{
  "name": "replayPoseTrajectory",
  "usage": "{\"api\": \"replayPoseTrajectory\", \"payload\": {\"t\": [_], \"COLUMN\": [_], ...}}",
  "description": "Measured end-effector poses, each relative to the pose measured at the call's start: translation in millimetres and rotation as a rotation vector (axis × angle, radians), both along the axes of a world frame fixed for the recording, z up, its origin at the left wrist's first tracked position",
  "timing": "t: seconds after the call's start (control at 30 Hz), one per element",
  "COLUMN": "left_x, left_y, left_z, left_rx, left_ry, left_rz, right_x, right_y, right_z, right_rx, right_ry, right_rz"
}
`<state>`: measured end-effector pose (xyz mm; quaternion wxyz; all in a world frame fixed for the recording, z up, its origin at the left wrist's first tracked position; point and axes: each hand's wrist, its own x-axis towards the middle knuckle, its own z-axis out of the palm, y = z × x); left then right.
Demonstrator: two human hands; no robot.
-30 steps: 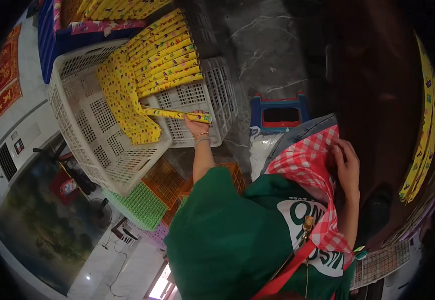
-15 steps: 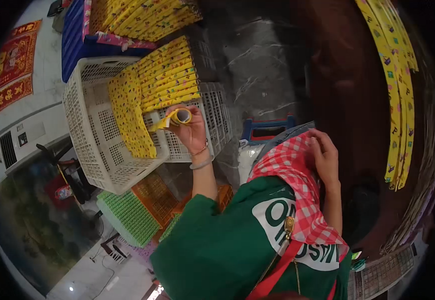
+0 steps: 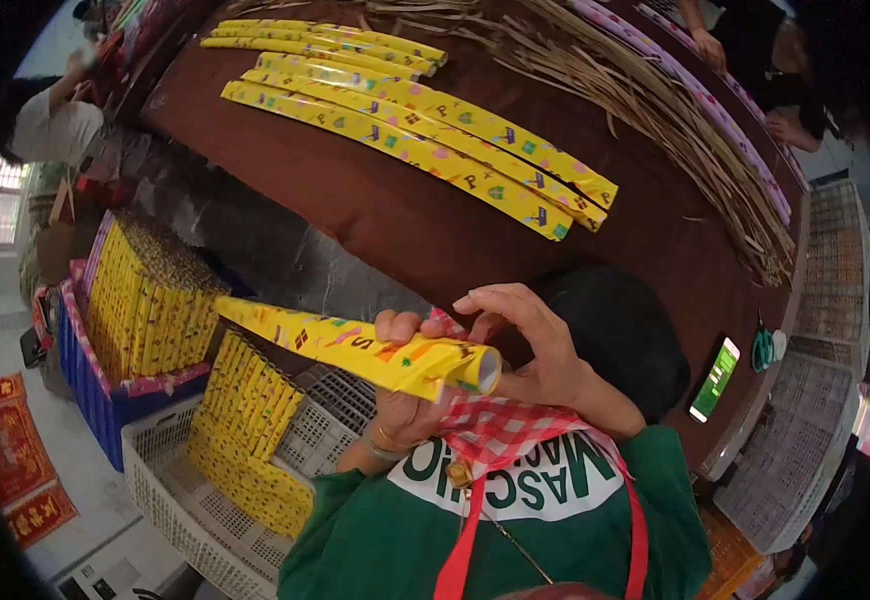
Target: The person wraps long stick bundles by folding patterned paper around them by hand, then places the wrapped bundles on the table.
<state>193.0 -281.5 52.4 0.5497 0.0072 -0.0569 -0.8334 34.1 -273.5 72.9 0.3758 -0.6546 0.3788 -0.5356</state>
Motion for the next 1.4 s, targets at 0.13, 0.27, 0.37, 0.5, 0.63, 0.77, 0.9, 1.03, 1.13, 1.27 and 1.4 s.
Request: {"api": "replayPoseTrajectory", "payload": {"t": [0.13,0.27,0.37,0.5,0.63,0.77,0.9,1.03,1.13,1.27,1.4], "left_x": [-32.3,-57.5,-69.4,-76.6,-76.0,-78.3,-58.0,-29.9,-21.0,-23.2,-27.1], "left_y": [-28.5,-61.9,-79.4,-87.3,-96.5,-109.8,-108.4,-105.8,-160.3,-197.8,-202.4], "left_z": [-20.8,-57.0,-81.1,-92.0,-100.6,-102.5,-82.6,-61.6,-70.4,-87.5,-100.7], "left_rx": [-0.13,-0.267,-0.331,-0.329,-0.298,-0.319,-0.048,-0.585,-1.273,-1.537,-1.508], "left_ry": [-0.125,-0.092,-0.095,-0.188,-0.257,-0.455,-0.838,-1.445,-1.733,-1.715,-1.657], "left_rz": [-0.166,-0.333,-0.445,-0.54,-0.628,-0.737,-0.877,-0.132,0.763,0.594,0.615], "right_x": [-28.2,-41.9,-51.2,-60.1,-65.8,-70.8,-82.0,-82.6,-76.4,-79.3,-85.8], "right_y": [9.7,14.8,14.3,10.6,1.7,-13.4,-27.5,-34.5,-30.9,-29.8,-27.8], "right_z": [-8.1,-18.1,-24.0,-33.1,-45.3,-57.8,-73.6,-82.5,-82.0,-79.9,-74.4], "right_rx": [-0.151,0.024,0.146,0.196,0.223,0.182,0.107,0.114,0.139,0.15,0.076], "right_ry": [0.184,0.248,0.387,0.601,0.811,0.95,1.022,1.144,1.224,1.293,1.173], "right_rz": [-0.254,-0.442,-0.481,-0.556,-0.556,-0.584,-0.603,-0.584,-0.583,-0.614,-0.573]}}
